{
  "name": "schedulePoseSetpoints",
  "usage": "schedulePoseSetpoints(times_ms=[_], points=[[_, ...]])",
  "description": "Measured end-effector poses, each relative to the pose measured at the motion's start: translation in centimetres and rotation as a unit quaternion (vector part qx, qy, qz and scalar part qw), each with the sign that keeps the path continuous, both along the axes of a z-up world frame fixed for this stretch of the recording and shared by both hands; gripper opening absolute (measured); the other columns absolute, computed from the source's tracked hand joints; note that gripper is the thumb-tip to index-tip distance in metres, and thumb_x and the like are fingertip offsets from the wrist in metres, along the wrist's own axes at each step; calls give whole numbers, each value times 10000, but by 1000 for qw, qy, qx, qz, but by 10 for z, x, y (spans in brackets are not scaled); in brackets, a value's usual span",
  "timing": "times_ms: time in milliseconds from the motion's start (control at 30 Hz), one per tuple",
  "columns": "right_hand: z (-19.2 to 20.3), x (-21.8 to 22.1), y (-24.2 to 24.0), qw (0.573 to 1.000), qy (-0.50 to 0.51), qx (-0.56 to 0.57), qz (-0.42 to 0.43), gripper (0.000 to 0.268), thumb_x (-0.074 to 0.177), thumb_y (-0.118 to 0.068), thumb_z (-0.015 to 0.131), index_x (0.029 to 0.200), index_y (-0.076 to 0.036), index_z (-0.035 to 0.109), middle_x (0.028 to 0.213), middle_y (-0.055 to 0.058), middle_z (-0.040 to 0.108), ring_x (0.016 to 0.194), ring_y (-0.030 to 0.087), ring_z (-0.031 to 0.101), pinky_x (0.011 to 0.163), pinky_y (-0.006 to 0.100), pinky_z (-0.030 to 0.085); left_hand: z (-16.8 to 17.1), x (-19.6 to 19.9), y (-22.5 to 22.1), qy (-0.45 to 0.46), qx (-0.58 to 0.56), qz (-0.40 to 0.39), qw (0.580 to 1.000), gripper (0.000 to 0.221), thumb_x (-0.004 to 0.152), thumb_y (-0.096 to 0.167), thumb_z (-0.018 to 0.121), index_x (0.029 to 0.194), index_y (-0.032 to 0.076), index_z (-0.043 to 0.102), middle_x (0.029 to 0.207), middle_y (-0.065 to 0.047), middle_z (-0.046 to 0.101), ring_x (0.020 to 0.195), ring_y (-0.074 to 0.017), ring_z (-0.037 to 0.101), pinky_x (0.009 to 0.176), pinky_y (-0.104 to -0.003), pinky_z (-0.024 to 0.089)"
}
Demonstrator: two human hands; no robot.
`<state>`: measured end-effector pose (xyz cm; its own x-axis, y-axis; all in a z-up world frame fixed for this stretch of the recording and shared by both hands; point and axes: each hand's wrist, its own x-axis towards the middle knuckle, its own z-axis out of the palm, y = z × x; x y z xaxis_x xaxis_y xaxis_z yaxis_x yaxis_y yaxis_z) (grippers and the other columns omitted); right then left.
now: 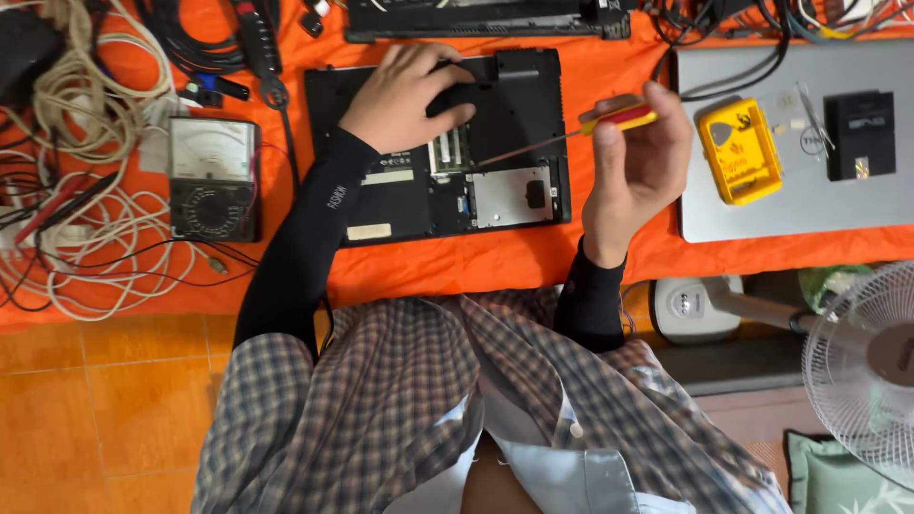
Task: Repairing a laptop by removing internal components and applying heat.
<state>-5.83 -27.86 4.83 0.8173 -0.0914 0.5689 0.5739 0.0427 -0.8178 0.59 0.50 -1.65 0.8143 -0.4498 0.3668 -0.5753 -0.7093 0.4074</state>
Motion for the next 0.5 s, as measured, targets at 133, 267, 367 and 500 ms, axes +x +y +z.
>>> schedulePoseSetpoints(times_ms=[133, 267, 367, 500], points=[[-7, 5, -13, 999, 0, 28, -46, 360, 1146, -13, 726, 1444, -36, 525, 1189, 126, 693, 1061, 200, 700, 973, 359, 616, 2, -5, 4, -2, 3, -5, 1000, 409, 1055, 477, 694, 1261, 124, 708, 1333, -80, 573, 1286, -317, 529, 1131, -478, 400], [3, 12, -38, 993, -24, 57, -96, 348, 1133, -41, 680, 1434, -73, 510, 1154, 100, 656, 995, 173, 637, 836, 337, 578, 1, 0, 5, -49, 13, -30, 998, 351, 1107, 436, 714, 1258, 119, 706, 1381, -91, 573, 1310, -326, 517, 1122, -477, 399], [-17, 13, -90, 988, -42, 90, -119, 343, 1153, -7, 653, 1446, -80, 490, 1149, 114, 611, 993, 186, 613, 855, 346, 561, 1, -4, 6, -32, 9, -36, 999, 320, 1125, 398, 709, 1256, 105, 695, 1382, -81, 574, 1359, -310, 519, 1163, -480, 400], [-19, 12, -142, 979, -90, 105, -149, 365, 1131, 23, 601, 1438, -110, 457, 1171, 118, 613, 930, 183, 597, 831, 349, 511, 5, -6, 8, -34, 11, -32, 999, 299, 1079, 333, 703, 1258, 93, 696, 1350, -82, 576, 1355, -332, 509, 1157, -476, 413]])
